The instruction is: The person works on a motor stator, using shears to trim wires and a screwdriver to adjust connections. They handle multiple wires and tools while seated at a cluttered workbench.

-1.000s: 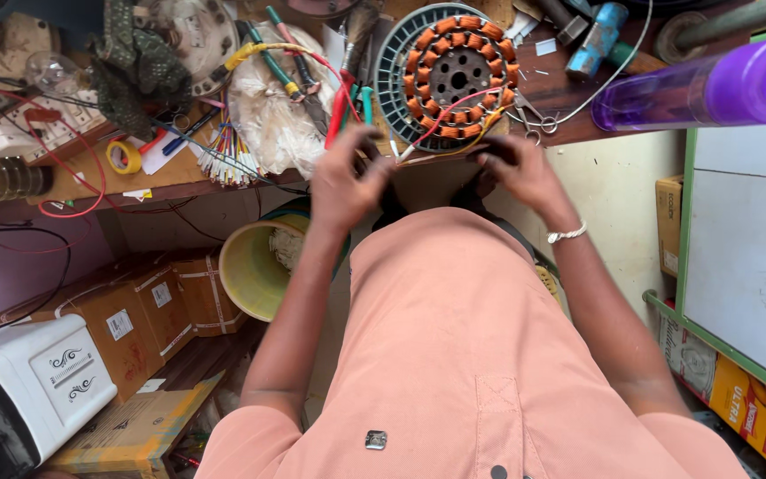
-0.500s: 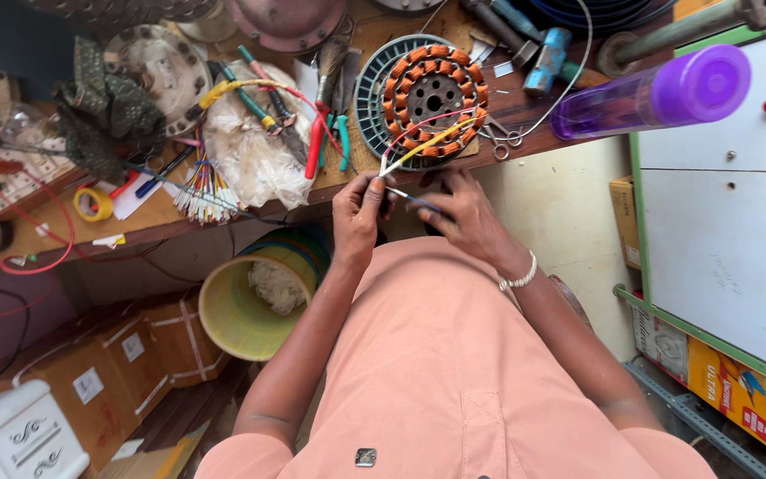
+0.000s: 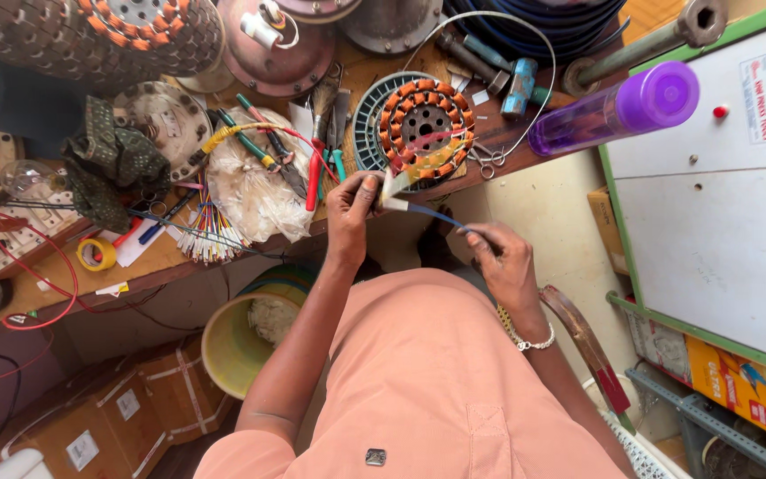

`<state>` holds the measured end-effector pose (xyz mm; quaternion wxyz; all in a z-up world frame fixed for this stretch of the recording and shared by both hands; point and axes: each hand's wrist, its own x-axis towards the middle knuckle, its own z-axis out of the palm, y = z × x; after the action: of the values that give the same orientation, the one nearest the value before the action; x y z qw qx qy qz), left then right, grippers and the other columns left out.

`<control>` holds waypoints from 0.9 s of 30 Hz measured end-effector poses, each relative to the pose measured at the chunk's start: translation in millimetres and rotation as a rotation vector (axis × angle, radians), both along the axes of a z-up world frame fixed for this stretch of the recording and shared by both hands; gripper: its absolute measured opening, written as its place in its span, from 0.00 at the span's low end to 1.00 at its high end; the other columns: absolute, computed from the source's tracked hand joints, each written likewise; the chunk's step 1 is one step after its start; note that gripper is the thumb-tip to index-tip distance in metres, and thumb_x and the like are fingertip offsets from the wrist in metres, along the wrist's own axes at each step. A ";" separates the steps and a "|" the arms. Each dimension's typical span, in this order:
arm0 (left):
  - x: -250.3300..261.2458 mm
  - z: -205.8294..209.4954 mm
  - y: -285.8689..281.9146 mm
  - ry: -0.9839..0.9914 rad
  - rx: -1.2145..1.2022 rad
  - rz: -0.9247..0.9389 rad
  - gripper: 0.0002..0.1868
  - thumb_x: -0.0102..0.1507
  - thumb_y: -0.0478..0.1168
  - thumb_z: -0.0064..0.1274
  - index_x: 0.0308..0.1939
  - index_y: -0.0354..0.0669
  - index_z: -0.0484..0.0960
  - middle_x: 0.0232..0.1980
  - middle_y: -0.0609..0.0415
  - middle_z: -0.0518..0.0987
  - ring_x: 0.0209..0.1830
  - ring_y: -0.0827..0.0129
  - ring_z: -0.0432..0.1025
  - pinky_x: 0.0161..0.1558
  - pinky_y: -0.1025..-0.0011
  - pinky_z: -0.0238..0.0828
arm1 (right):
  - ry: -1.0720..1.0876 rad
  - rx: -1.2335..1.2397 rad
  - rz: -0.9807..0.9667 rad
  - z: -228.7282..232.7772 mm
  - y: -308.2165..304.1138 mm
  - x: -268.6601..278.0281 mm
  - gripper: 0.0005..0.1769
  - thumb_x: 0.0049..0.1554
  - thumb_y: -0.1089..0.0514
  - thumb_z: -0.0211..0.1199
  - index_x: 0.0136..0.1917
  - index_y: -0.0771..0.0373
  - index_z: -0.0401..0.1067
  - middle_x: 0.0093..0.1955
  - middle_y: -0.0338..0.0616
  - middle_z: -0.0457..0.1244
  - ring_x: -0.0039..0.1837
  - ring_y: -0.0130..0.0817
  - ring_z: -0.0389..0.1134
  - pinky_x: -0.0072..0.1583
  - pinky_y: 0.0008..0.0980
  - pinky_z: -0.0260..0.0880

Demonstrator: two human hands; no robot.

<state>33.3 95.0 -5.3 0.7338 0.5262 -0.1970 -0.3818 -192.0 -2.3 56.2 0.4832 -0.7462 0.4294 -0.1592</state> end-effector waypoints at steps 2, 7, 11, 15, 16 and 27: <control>10.2 0.8 -1.4 -0.015 -0.055 0.030 0.17 0.75 0.46 0.47 0.48 0.34 0.84 0.35 0.59 0.78 0.32 0.82 0.66 0.36 0.81 0.62 | -0.011 0.035 -0.006 -5.9 2.1 -2.6 0.12 0.63 0.56 0.61 0.54 0.66 0.79 0.39 0.41 0.66 0.35 0.24 0.64 0.38 0.27 0.65; 56.9 -8.9 -28.1 -0.412 0.357 0.356 0.17 0.74 0.49 0.45 0.46 0.45 0.85 0.33 0.60 0.77 0.27 0.77 0.70 0.28 0.78 0.65 | 0.175 0.099 0.206 -20.1 0.5 -6.4 0.15 0.62 0.61 0.57 0.60 0.67 0.75 0.40 0.46 0.72 0.37 0.26 0.69 0.43 0.29 0.71; 89.0 -18.8 -58.0 -0.150 0.344 0.011 0.15 0.69 0.50 0.46 0.53 0.47 0.77 0.39 0.63 0.80 0.28 0.75 0.77 0.28 0.73 0.78 | 0.338 0.186 0.130 -24.5 0.4 -10.2 0.18 0.56 0.61 0.63 0.59 0.68 0.74 0.39 0.46 0.73 0.32 0.31 0.69 0.40 0.31 0.70; 79.8 -21.5 -58.6 0.236 0.333 -0.182 0.13 0.70 0.51 0.44 0.50 0.49 0.74 0.36 0.61 0.78 0.27 0.73 0.76 0.28 0.69 0.78 | 0.377 0.259 -0.076 -48.1 -16.3 -26.3 0.12 0.56 0.59 0.68 0.50 0.71 0.80 0.37 0.48 0.73 0.33 0.29 0.69 0.39 0.30 0.69; 75.2 -24.2 -59.1 0.233 0.354 -0.177 0.11 0.69 0.49 0.45 0.49 0.49 0.73 0.36 0.61 0.78 0.27 0.73 0.76 0.27 0.68 0.78 | 0.348 0.280 -0.109 -55.8 -23.0 -31.8 0.12 0.56 0.60 0.69 0.50 0.70 0.81 0.37 0.48 0.73 0.33 0.28 0.69 0.38 0.30 0.69; -26.9 -66.7 -64.3 0.317 -0.005 0.446 0.13 0.73 0.44 0.47 0.53 0.39 0.72 0.48 0.56 0.76 0.47 0.75 0.69 0.53 0.72 0.69 | 0.142 0.068 -0.008 -48.0 -68.7 -61.2 0.14 0.59 0.64 0.61 0.58 0.63 0.78 0.44 0.42 0.73 0.43 0.27 0.72 0.48 0.27 0.72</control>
<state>6.4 30.7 -72.0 0.8228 0.4884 0.0401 -0.2878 -253.2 -70.9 8.2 0.4757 -0.7372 0.4708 -0.0930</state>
